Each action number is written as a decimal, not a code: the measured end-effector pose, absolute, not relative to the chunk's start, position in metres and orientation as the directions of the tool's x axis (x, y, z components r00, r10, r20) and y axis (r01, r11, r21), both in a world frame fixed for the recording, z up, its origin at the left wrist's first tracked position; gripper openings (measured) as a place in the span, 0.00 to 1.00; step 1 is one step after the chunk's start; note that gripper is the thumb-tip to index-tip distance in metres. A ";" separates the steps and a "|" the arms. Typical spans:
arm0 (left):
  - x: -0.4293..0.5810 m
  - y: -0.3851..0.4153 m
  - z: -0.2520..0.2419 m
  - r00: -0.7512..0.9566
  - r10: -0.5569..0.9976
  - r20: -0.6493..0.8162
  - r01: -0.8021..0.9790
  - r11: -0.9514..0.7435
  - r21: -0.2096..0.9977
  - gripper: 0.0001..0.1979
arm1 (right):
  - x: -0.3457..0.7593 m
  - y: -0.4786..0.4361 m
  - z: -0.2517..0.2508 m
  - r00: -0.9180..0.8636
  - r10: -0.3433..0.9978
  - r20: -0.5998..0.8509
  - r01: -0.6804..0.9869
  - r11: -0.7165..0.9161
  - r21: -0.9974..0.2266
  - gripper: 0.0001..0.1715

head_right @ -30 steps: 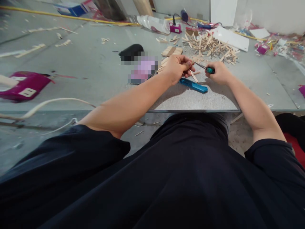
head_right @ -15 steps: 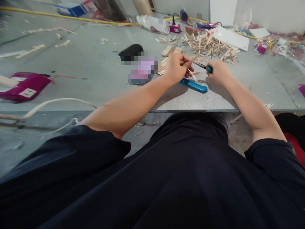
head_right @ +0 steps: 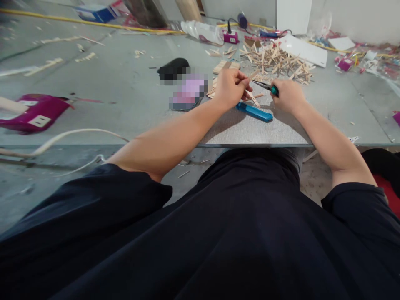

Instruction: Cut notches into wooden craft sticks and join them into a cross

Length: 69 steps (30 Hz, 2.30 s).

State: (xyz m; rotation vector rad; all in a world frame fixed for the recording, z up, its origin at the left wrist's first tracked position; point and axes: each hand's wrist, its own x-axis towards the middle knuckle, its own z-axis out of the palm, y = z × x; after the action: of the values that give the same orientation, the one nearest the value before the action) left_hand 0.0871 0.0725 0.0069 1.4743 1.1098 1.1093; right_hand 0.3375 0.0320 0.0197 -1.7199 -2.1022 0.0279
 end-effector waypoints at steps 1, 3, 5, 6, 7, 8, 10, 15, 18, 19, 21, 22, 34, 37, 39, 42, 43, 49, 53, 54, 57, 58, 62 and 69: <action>0.087 0.072 0.005 0.185 0.974 0.133 0.111 -0.155 0.982 0.15 | 0.337 0.032 0.019 -0.134 0.940 0.312 0.924 0.233 -0.303 0.18; 0.087 0.071 0.003 0.195 0.967 0.161 0.112 -0.185 0.976 0.14 | 0.335 0.033 0.017 -0.109 0.943 0.316 0.901 0.228 -0.369 0.22; 0.087 0.069 0.002 0.199 0.964 0.177 0.127 -0.204 0.971 0.13 | 0.334 0.034 0.015 -0.092 0.945 0.314 0.868 0.230 -0.440 0.23; 0.086 0.068 0.003 0.201 0.963 0.180 0.136 -0.209 0.968 0.13 | 0.333 0.034 0.014 -0.089 0.945 0.314 0.852 0.235 -0.467 0.24; 0.086 0.066 0.003 0.203 0.962 0.181 0.143 -0.212 0.967 0.13 | 0.332 0.034 0.014 -0.091 0.944 0.316 0.837 0.244 -0.490 0.25; 0.085 0.065 0.003 0.204 0.962 0.183 0.148 -0.216 0.965 0.14 | 0.332 0.034 0.014 -0.094 0.943 0.318 0.823 0.254 -0.508 0.26; 0.084 0.064 0.004 0.199 0.960 0.198 0.153 -0.230 0.961 0.15 | 0.329 0.031 0.016 -0.100 0.943 0.318 0.810 0.263 -0.525 0.27; 0.084 0.065 0.002 0.202 0.952 0.229 0.143 -0.260 0.955 0.14 | 0.316 0.017 0.028 -0.064 0.942 0.329 0.903 0.195 -0.382 0.26; 0.085 0.065 0.002 0.204 0.953 0.226 0.142 -0.257 0.956 0.14 | 0.310 0.012 0.031 -0.070 0.931 0.359 0.939 0.183 -0.290 0.29; 0.085 0.065 0.002 0.202 0.954 0.222 0.145 -0.253 0.956 0.14 | 0.309 0.012 0.032 -0.074 0.928 0.365 0.943 0.184 -0.278 0.29; 0.085 0.064 0.003 0.201 0.955 0.217 0.149 -0.249 0.957 0.15 | 0.308 0.012 0.032 -0.077 0.929 0.363 0.946 0.182 -0.267 0.28; 0.084 0.063 0.003 0.202 0.954 0.220 0.149 -0.252 0.956 0.15 | 0.309 0.012 0.031 -0.077 0.931 0.357 0.950 0.177 -0.256 0.27; 0.081 0.071 -0.006 0.181 0.952 0.248 0.178 -0.279 0.944 0.15 | 0.316 0.021 0.016 -0.092 0.923 0.374 0.927 0.216 -0.305 0.30; 0.081 0.074 -0.007 0.175 0.952 0.252 0.192 -0.284 0.939 0.13 | 0.321 0.026 0.011 -0.103 0.913 0.394 0.891 0.260 -0.371 0.35; 0.082 0.076 -0.007 0.174 0.954 0.245 0.196 -0.277 0.941 0.12 | 0.323 0.029 0.009 -0.096 0.916 0.391 0.873 0.266 -0.410 0.35; 0.083 0.076 -0.006 0.169 0.964 0.204 0.170 -0.232 0.958 0.12 | 0.326 0.033 0.005 -0.086 0.910 0.405 0.870 0.267 -0.415 0.33; 0.083 0.076 -0.005 0.172 0.967 0.187 0.155 -0.214 0.965 0.13 | 0.326 0.034 0.004 -0.087 0.908 0.411 0.869 0.271 -0.415 0.33; 0.087 0.074 0.006 0.180 0.980 0.089 0.094 -0.107 0.990 0.13 | 0.329 0.035 0.009 -0.086 0.942 0.325 0.910 0.207 -0.359 0.19; 0.087 0.076 0.009 0.176 0.982 0.070 0.078 -0.085 0.993 0.15 | 0.332 0.035 0.014 -0.120 0.950 0.287 0.909 0.222 -0.353 0.10; 0.087 0.077 0.009 0.170 0.983 0.075 0.077 -0.089 0.993 0.15 | 0.334 0.035 0.014 -0.132 0.950 0.283 0.901 0.234 -0.366 0.09; 0.086 0.080 0.008 0.158 0.984 0.082 0.102 -0.099 0.990 0.16 | 0.337 0.037 0.013 -0.169 0.947 0.274 0.881 0.270 -0.390 0.11; 0.086 0.081 0.008 0.155 0.985 0.080 0.113 -0.098 0.989 0.16 | 0.338 0.037 0.014 -0.179 0.944 0.277 0.875 0.282 -0.394 0.12; 0.088 0.081 0.010 0.165 0.984 0.063 0.111 -0.082 0.990 0.17 | 0.341 0.035 0.016 -0.203 0.936 0.289 0.860 0.312 -0.404 0.12; 0.088 0.075 0.013 0.216 0.971 0.104 0.041 -0.115 0.992 0.18 | 0.345 0.040 0.011 -0.243 0.919 0.311 0.834 0.362 -0.416 0.14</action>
State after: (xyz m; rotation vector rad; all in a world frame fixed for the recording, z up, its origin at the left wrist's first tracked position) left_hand 0.0879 0.0754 0.0132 1.4233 1.0318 1.0999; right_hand 0.3453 0.0405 0.0105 -1.5166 -2.1271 0.2232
